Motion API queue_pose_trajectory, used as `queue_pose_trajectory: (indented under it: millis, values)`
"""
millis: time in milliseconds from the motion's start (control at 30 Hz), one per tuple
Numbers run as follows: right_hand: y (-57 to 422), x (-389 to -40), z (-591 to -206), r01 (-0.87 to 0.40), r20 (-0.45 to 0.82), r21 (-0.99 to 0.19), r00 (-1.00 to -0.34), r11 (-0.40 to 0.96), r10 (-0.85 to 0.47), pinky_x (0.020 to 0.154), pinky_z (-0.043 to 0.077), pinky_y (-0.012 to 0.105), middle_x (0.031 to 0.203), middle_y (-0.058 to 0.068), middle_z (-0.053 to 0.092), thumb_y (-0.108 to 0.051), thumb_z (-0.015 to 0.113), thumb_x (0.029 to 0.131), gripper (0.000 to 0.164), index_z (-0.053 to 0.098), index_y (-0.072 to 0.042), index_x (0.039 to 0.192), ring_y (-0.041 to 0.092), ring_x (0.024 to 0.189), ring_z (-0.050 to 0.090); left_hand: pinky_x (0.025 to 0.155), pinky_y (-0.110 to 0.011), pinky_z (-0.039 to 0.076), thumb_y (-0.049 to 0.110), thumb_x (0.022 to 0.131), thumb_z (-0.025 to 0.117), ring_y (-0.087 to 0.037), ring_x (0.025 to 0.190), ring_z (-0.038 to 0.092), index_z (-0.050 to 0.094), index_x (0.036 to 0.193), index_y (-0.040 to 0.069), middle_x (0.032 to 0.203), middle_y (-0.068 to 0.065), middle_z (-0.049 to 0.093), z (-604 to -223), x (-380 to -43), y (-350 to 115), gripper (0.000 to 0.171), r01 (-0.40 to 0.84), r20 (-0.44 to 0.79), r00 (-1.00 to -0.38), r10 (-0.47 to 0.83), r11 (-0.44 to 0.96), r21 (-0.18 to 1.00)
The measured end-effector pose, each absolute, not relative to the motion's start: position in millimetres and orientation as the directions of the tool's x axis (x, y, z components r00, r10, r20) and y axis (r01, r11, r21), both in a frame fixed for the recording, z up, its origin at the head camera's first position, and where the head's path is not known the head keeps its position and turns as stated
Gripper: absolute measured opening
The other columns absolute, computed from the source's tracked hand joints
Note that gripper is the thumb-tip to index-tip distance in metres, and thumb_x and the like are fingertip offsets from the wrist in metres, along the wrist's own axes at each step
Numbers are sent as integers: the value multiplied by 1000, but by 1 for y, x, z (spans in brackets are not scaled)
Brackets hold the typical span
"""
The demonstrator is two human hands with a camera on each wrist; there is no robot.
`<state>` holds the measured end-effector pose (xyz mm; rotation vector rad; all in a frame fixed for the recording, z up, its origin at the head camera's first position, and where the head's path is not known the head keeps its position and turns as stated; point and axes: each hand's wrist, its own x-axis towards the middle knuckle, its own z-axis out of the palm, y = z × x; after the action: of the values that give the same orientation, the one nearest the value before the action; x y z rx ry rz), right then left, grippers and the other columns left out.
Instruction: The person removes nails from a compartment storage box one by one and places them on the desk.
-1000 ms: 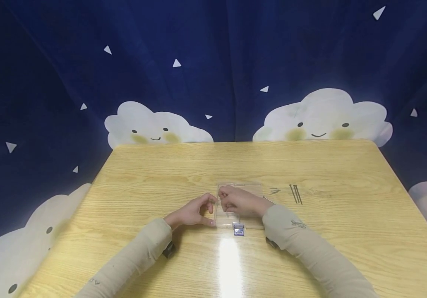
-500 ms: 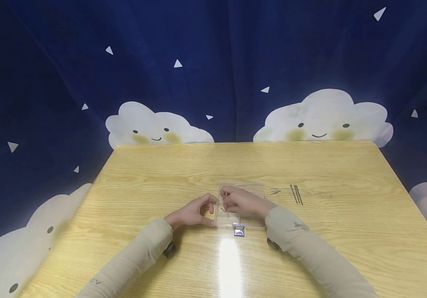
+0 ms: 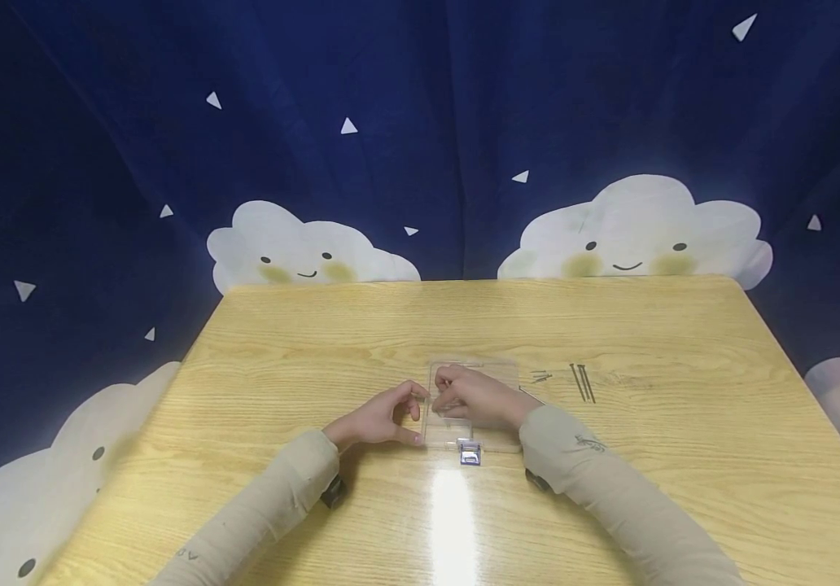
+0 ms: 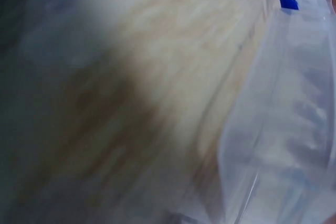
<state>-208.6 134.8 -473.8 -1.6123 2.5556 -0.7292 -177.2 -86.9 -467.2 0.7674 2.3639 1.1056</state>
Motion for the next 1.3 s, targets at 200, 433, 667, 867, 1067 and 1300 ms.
queue_pose_trajectory:
  millis: [200,433,667,867,1067,1300]
  values:
    - [133,-209,-475,-846,242,-411,-460,339,-855,69,37,25,86,-6,42,-15,72,77,17,73,-14,94,9,80,38,78,-26,34,17,71,79,-13,78,48,47,118,11,84,-3,55,-467,-177,-87,58,296,-152,-768,622,555,778]
    - [133,-211,-476,-839,247,-433,-463,330,-851,70,37,26,85,-5,42,-15,72,77,14,73,-13,91,9,80,38,79,-27,34,16,71,79,-14,79,48,46,118,11,85,-5,56,-466,-177,-87,58,291,-155,-766,624,553,781]
    - [134,-210,-475,-830,254,-452,-472,328,-844,69,37,26,86,-5,42,-12,72,77,12,73,-13,89,9,80,38,75,-25,34,17,71,79,-14,77,47,47,119,10,84,-3,55,-466,-177,-87,58,302,-150,-766,625,556,775]
    - [136,-211,-476,-836,253,-442,-464,325,-849,69,38,26,86,-5,44,-14,72,77,12,73,-13,89,9,79,38,77,-26,34,17,71,79,-12,77,47,47,118,10,84,-2,55,-468,-178,-87,58,304,-151,-767,623,560,771]
    - [134,-213,-475,-843,242,-409,-470,350,-849,71,38,26,84,-5,45,-17,73,76,10,74,-14,86,9,78,39,76,-27,34,17,71,79,-14,76,47,47,118,11,83,-2,55,-467,-177,-87,58,292,-155,-769,620,556,778]
    - [131,-212,-473,-860,271,-386,-450,332,-851,68,40,25,81,-5,45,-16,75,73,8,74,-14,81,8,74,41,78,-28,35,18,71,79,-13,77,47,47,118,11,83,0,54,-468,-177,-87,58,287,-155,-770,619,552,783]
